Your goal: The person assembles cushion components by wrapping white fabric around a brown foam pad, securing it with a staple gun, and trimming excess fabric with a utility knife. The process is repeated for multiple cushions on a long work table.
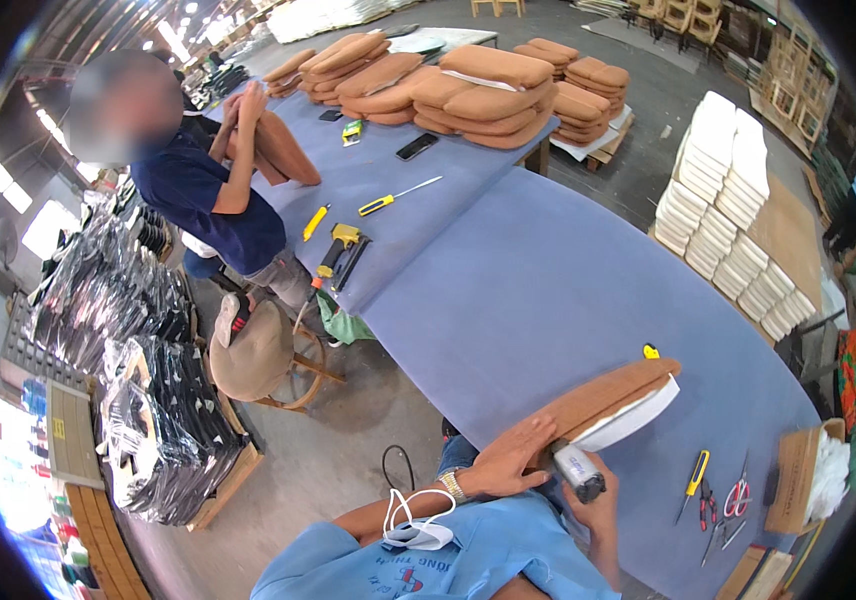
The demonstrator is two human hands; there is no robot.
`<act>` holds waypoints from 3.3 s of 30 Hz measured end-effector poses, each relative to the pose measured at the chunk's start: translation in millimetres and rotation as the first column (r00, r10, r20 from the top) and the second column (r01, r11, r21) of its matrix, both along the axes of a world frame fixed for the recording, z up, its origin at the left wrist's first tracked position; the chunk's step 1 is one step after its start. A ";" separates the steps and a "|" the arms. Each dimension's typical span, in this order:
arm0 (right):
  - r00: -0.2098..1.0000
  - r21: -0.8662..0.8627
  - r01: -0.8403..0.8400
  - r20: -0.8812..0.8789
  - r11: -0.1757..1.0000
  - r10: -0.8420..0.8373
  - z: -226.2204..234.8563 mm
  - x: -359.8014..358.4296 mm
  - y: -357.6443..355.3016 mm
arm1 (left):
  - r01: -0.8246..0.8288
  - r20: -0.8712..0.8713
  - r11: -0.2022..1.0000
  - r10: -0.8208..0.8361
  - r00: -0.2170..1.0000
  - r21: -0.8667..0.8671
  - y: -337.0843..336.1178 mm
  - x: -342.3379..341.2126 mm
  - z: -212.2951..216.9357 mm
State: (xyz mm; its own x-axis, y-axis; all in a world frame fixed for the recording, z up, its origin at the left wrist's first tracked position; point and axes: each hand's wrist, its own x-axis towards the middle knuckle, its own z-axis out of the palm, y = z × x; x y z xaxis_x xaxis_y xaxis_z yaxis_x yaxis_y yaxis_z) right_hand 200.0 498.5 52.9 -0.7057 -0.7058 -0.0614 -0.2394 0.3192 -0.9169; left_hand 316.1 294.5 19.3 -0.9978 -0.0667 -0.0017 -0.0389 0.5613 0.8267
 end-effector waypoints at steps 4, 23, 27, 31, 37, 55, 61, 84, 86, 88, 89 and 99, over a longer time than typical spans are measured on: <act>0.993 0.009 -0.019 0.117 1.000 0.018 -11.7 -11.7 16.4 | -0.020 0.135 0.881 -0.050 0.990 0.473 -32.1 -23.7 -22.3; 0.999 0.082 -0.006 0.052 0.997 0.001 -11.5 -16.4 5.9 | 0.047 0.144 0.982 -0.074 0.987 0.183 -6.8 -22.9 -32.9; 0.996 0.073 -0.029 0.081 0.997 0.023 -21.1 -20.3 9.0 | 0.049 -0.062 0.995 -0.044 0.997 0.085 -7.7 -15.3 -39.6; 0.992 0.021 -0.029 0.125 0.999 0.026 -19.8 -20.9 8.4 | -0.045 0.191 0.999 0.041 0.981 0.015 3.5 -16.9 -13.6; 0.997 0.018 -0.037 0.068 0.999 0.036 -3.9 -5.7 1.4 | -0.161 0.253 0.986 0.164 0.954 -0.030 3.9 -15.1 10.6; 0.998 -0.004 0.064 0.006 0.998 -0.064 -2.1 22.0 20.0 | -0.156 0.291 0.986 0.166 0.942 -0.056 10.8 -24.9 3.2; 0.995 0.063 0.035 0.087 0.997 -0.040 5.3 22.1 4.7 | -0.160 0.269 0.986 0.169 0.948 -0.054 7.7 -20.6 3.2; 0.986 0.165 -0.036 0.168 0.986 0.008 18.4 16.0 2.6 | -0.140 0.158 0.976 0.166 0.973 -0.165 18.9 -15.9 -10.9; 0.972 0.198 -0.038 0.236 0.979 -0.010 21.2 14.4 -0.2 | -0.110 0.175 0.983 0.136 0.975 -0.149 16.3 -17.0 -11.3; 0.974 0.216 -0.033 0.227 0.976 -0.018 21.6 15.1 -1.2 | -0.038 0.184 0.999 0.044 0.982 -0.036 9.4 -20.2 -8.6; 0.979 0.181 -0.023 0.201 0.983 -0.014 18.7 15.3 -1.9 | 0.019 0.174 0.998 -0.030 0.984 0.063 -2.0 -21.6 -5.5; 0.993 0.100 0.058 0.092 0.993 -0.068 0.8 40.9 4.8 | -0.038 0.379 0.992 -0.009 0.925 0.116 -11.3 -4.1 -2.0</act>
